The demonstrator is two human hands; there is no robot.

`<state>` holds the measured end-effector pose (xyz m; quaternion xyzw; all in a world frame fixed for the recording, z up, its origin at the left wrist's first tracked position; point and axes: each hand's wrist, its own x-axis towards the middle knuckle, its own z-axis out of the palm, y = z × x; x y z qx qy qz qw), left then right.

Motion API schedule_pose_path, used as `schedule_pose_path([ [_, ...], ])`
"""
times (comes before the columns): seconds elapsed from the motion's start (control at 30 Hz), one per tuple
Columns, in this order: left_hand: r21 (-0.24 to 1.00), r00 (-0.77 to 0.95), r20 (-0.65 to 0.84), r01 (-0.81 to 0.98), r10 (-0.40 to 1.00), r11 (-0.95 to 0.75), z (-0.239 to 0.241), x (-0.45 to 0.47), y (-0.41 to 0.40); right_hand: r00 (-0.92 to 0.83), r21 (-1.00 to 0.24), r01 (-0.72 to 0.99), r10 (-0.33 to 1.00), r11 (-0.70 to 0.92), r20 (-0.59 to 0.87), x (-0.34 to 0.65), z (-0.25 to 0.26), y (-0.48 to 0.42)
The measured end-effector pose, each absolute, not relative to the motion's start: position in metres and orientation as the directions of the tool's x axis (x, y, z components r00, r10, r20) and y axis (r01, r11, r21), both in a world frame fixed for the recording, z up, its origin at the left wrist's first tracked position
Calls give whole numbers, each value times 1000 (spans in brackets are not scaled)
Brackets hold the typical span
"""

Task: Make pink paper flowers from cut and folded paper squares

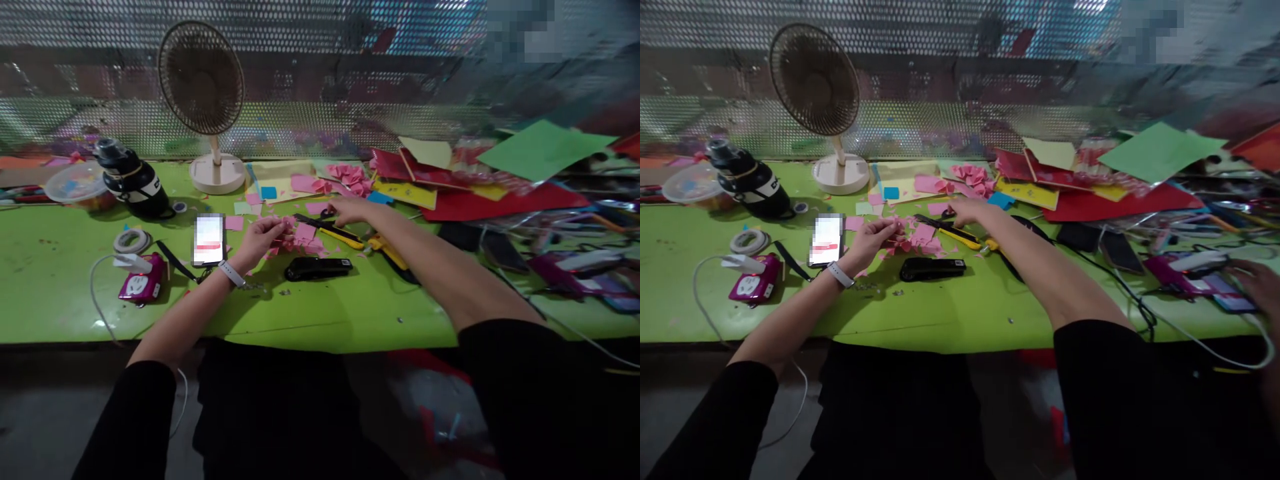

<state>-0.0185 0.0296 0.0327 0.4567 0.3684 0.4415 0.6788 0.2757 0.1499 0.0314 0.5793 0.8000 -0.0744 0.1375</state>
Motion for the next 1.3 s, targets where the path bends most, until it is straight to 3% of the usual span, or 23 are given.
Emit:
schedule_pose_path([
  [0.3, 944, 349, -118, -251, 930, 214, 37, -17, 27, -283, 199, 908, 891, 368, -354, 270, 33, 155],
  [0.57, 943, 368, -95, -264, 925, 202, 30, -20, 30, -261, 236, 904, 897, 357, -357, 273, 39, 143],
  [0.77, 929, 351, -102, -302, 931, 215, 24, -21, 34, -208, 250, 934, 958, 255, -199, 288, 61, 130],
  [0.83, 914, 329, -103, -340, 939, 219, 24, -20, 34, -152, 103, 982, 986, 158, -67, 294, 67, 121],
  [0.9, 904, 308, -100, -369, 946, 215, 25, -20, 33, -58, -293, 953, 996, 74, 62, 294, 65, 109],
  [0.93, 902, 303, -98, -376, 948, 214, 25, -20, 33, -9, -539, 841, 997, 47, 74, 291, 61, 101],
  [0.97, 900, 298, -97, -381, 950, 211, 26, -20, 32, -23, -622, 781, 998, 54, 58, 286, 57, 92],
  [1.03, 898, 290, -88, -391, 953, 202, 26, -21, 32, -94, -726, 681, 995, 89, 33, 271, 46, 73],
  [1.07, 897, 287, -80, -397, 955, 194, 27, -21, 31, -141, -839, 534, 989, 105, 34, 263, 41, 63],
  [1.13, 897, 284, -67, -402, 956, 182, 27, -21, 31, -201, -933, 339, 978, 125, 58, 246, 35, 45],
  [1.3, 891, 284, -49, -420, 957, 171, 32, -20, 26, -247, -936, 334, 969, 110, 26, 229, 40, 18],
])
